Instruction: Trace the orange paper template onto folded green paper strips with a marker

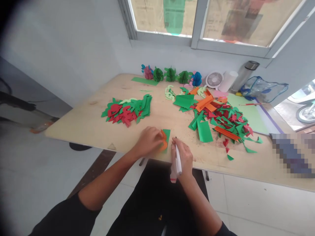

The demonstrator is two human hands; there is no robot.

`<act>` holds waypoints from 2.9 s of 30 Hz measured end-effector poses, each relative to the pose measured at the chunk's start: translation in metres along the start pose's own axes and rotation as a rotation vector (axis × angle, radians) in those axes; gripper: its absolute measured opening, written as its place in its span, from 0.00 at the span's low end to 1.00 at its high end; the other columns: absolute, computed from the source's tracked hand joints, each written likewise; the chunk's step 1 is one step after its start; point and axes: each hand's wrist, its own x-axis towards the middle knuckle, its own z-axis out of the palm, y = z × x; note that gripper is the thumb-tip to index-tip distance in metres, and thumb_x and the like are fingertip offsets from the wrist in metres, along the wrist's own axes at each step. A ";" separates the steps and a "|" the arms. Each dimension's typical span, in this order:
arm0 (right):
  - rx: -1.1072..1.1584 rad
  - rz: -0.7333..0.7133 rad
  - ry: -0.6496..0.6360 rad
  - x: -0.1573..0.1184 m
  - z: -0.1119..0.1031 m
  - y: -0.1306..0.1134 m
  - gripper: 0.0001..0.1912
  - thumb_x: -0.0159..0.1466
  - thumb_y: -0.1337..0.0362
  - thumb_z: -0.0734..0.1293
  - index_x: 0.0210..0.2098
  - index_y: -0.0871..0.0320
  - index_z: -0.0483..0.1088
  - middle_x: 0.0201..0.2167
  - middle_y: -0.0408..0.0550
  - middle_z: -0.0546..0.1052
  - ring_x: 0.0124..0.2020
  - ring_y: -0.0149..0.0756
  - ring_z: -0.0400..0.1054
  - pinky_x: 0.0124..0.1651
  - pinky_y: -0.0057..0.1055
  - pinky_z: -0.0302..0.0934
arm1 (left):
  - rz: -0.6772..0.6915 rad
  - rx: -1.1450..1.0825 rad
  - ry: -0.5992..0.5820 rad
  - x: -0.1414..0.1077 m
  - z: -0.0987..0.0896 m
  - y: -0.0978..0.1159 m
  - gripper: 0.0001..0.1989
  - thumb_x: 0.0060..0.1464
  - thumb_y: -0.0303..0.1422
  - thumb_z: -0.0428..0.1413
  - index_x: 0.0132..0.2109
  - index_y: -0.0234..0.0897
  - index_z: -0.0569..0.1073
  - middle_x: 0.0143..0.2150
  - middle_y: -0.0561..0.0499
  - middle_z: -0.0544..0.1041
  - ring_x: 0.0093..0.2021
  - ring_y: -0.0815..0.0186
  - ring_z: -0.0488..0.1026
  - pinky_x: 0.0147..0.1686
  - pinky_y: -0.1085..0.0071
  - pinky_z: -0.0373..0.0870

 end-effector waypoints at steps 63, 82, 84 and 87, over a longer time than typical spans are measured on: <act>0.287 0.060 0.126 0.004 -0.007 0.012 0.13 0.60 0.56 0.64 0.42 0.55 0.70 0.26 0.41 0.75 0.27 0.32 0.69 0.34 0.28 0.65 | -0.039 -0.154 0.333 -0.062 0.025 0.011 0.09 0.49 0.29 0.62 0.39 0.39 0.72 0.39 0.49 0.76 0.45 0.56 0.72 0.49 0.60 0.66; 0.233 0.076 0.115 0.005 -0.007 0.007 0.15 0.60 0.55 0.64 0.41 0.57 0.72 0.25 0.41 0.75 0.24 0.31 0.68 0.32 0.28 0.64 | 0.074 0.086 0.252 -0.063 0.025 0.024 0.01 0.57 0.30 0.57 0.36 0.38 0.73 0.38 0.47 0.72 0.42 0.57 0.68 0.45 0.61 0.64; 0.216 0.083 0.104 0.005 -0.007 0.007 0.15 0.60 0.54 0.64 0.41 0.56 0.72 0.25 0.42 0.76 0.25 0.32 0.69 0.33 0.28 0.65 | 0.079 0.087 0.257 -0.064 0.026 0.023 0.02 0.58 0.30 0.56 0.36 0.38 0.73 0.38 0.47 0.72 0.42 0.57 0.68 0.45 0.61 0.64; 0.186 0.099 0.083 0.005 -0.006 0.006 0.15 0.60 0.54 0.65 0.41 0.56 0.72 0.26 0.43 0.77 0.26 0.33 0.70 0.34 0.29 0.66 | 0.084 0.084 0.261 -0.064 0.027 0.020 0.05 0.60 0.30 0.53 0.37 0.39 0.74 0.38 0.47 0.72 0.42 0.58 0.68 0.46 0.61 0.63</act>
